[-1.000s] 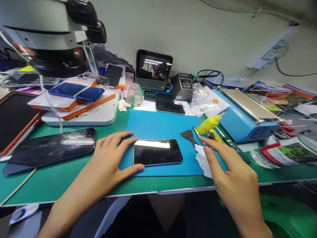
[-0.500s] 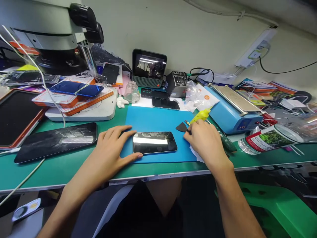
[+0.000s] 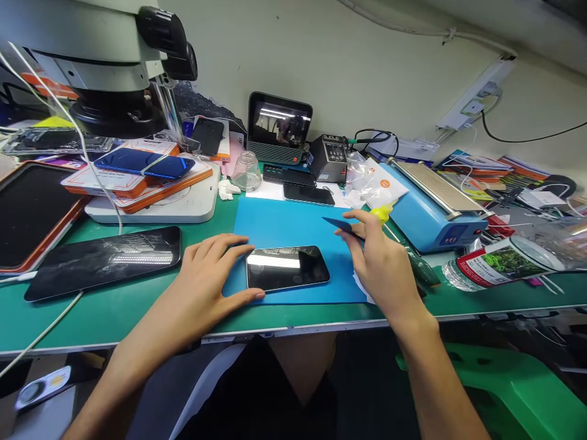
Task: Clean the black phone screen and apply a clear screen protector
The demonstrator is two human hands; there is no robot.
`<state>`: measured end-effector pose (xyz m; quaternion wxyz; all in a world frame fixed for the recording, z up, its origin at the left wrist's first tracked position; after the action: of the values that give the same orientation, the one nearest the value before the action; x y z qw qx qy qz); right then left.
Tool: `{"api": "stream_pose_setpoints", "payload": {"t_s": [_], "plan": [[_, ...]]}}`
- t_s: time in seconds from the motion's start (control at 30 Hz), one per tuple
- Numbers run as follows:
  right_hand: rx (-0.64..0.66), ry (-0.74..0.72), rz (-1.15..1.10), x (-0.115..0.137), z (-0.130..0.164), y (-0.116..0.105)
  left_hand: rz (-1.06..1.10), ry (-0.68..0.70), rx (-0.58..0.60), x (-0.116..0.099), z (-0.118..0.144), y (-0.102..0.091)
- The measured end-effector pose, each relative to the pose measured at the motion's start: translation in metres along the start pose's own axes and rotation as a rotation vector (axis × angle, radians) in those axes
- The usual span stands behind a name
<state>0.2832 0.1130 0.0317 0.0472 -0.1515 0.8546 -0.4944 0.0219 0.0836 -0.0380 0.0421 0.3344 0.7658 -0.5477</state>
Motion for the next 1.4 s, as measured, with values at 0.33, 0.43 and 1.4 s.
{"api": "stream_pose_setpoints", "payload": {"t_s": [0.33, 0.43, 1.4], "plan": [[0.112, -0.426, 0.317, 0.083, 0.028, 0.003, -0.036, 0.048, 0.002, -0.004, 0.000, 0.002], [0.194, -0.463, 0.350, 0.083, 0.028, 0.014, -0.033, 0.052, -0.014, -0.004, 0.001, 0.002], [0.303, -0.500, 0.458, 0.111, 0.015, 0.025, -0.072, 0.106, -0.012, -0.009, 0.001, 0.000]]}}
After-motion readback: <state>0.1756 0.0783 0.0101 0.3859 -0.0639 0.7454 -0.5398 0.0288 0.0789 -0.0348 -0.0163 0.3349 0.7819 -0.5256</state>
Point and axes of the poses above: each hand's wrist, its own z-axis away from the middle knuckle, its own y-axis out of the palm, x = y × z, the point moved 9 cm from there along -z, towards the middle knuckle, and after that the axes turned 6 degrees about -x, right-handed, at the moved point
